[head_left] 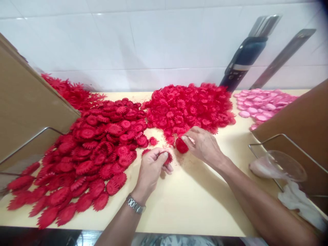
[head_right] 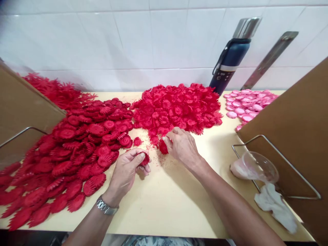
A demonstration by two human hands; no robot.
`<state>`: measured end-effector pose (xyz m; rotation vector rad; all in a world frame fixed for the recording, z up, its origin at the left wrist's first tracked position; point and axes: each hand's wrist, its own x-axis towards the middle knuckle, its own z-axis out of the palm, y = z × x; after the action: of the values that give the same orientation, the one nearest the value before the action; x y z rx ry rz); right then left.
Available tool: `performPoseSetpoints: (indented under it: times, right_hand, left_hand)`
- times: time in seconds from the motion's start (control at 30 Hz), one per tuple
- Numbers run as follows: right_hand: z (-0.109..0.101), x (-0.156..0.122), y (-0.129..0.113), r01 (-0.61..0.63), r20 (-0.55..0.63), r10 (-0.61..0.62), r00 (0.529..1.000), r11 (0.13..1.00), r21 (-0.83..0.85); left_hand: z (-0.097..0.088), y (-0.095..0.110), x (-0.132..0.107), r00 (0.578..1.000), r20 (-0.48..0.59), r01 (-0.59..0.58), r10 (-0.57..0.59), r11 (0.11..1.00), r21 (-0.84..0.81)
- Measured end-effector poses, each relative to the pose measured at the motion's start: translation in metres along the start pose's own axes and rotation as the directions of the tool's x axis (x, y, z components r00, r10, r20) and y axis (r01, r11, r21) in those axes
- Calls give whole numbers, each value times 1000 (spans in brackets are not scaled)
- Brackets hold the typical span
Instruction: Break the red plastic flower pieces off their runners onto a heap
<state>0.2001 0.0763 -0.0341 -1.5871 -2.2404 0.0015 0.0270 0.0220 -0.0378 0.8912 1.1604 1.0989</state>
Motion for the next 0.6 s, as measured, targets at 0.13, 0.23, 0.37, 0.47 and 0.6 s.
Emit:
performPoseSetpoints:
  times: [0.13,0.23,0.37,0.47,0.6]
  right_hand:
    - [-1,0,-3,39,-84,-23,996,981,190]
    - [-1,-1,-6,118,-159,-69,985,940,320]
    - [1,-4,-15,220,-186,-152,971,873,436]
    - [1,-8,-24,281,-200,-204,958,806,521]
    - [-2,-12,-34,297,-211,-209,955,695,655]
  left_hand:
    - [-1,-3,0,997,4,-83,83,996,27]
    - [-1,-3,-1,995,22,-100,99,994,42]
    - [-1,-4,-3,997,34,-74,71,993,90]
    - [-2,-6,-3,998,29,-59,57,993,102]
    - [-4,-9,-1,996,7,-85,85,987,135]
